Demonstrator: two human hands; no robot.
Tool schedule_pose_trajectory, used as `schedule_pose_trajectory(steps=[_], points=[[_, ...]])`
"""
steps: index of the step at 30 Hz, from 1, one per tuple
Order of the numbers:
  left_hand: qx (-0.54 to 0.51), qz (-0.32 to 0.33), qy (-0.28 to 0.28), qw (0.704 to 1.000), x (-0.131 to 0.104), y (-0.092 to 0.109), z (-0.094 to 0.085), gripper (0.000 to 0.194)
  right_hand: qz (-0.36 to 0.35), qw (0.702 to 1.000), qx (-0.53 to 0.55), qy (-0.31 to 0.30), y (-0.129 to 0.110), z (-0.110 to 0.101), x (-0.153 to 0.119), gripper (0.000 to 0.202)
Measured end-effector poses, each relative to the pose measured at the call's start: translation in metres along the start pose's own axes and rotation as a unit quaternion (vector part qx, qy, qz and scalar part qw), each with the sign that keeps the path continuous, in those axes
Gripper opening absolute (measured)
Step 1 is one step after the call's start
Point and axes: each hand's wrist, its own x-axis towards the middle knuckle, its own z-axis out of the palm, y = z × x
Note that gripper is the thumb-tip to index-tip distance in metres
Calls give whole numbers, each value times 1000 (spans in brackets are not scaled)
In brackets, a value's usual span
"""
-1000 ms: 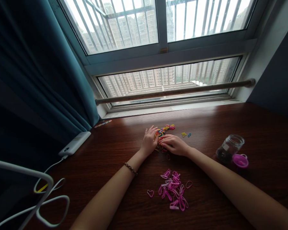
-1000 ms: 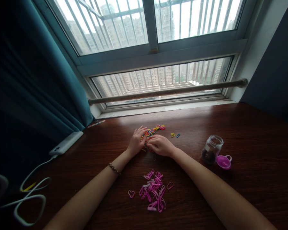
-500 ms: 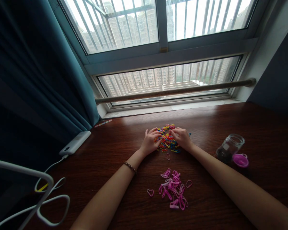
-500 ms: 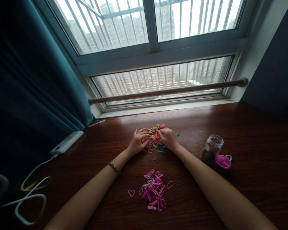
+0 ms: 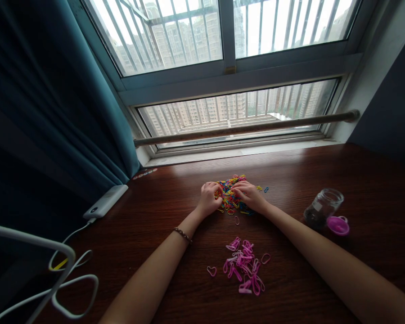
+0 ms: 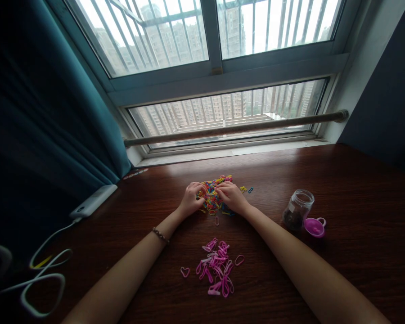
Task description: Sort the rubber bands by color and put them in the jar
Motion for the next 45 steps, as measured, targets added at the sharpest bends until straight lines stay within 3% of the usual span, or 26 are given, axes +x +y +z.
schedule_pose_trajectory(steps=[4,9,26,32,35,38,41,45], points=[[-5,-6,-20,1000,0,-1,1,13,80,994,46,66,-1,-3,0,30],[-17,3,-4,1000,1,-3,4,9,146,982,47,112,2,-5,-2,32],[-82,8,47,995,4,-12,4,8,159,978,59,123,4,-4,-2,31],[-114,-7,34,993,4,-14,5,11,174,972,97,125,4,-4,-2,30],[-132,-11,28,991,4,-14,5,12,200,957,162,137,2,-5,1,30],[-142,-22,33,989,4,-16,6,15,251,912,290,147,-4,-8,5,29],[-143,-35,36,988,5,-17,8,17,281,856,430,51,-11,-17,9,24],[-144,-51,38,988,5,-18,8,21,265,796,493,-232,-23,-33,8,19]])
